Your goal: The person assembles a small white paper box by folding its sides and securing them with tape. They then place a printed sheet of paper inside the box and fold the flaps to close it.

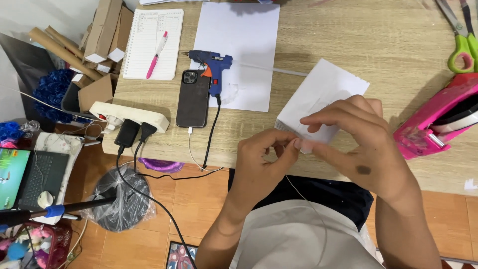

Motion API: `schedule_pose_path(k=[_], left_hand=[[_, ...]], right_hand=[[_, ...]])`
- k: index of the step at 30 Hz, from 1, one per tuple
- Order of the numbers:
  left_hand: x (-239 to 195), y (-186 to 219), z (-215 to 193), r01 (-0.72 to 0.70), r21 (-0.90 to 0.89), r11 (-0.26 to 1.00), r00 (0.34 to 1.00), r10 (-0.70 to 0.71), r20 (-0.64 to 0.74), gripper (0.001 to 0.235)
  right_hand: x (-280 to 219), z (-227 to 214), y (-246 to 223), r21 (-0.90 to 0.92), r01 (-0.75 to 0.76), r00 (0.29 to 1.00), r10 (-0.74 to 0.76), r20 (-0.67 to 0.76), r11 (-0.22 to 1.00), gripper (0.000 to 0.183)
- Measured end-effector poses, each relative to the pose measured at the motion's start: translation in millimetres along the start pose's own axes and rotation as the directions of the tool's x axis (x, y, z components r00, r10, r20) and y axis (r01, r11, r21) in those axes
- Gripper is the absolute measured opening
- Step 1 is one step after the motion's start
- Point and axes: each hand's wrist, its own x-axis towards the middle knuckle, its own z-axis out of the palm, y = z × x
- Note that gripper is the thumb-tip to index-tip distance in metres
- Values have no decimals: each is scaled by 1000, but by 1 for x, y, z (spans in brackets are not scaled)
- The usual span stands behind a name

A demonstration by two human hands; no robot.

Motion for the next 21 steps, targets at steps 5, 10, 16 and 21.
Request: schedule_pose_path(k=[5,10,16,21], left_hand=[[1,0,0,44,1,999,999,-44,-7,11],[6,-2,-1,161,-33,986,986,-162,-37,15],[12,-7,-3,264,-49,963,965,-264,9,18],[11,-7,-4,282,-61,957,959,-282,14,21]], right_hand=[[4,2,2,-9,-2,998,1,-63,1000,18],[10,11,4,-65,11,997,-16,-79,998,22],[12,18,8,-70,6,997,-12,-78,998,20],[13,20,9,-66,-146,987,140,-80,987,28]])
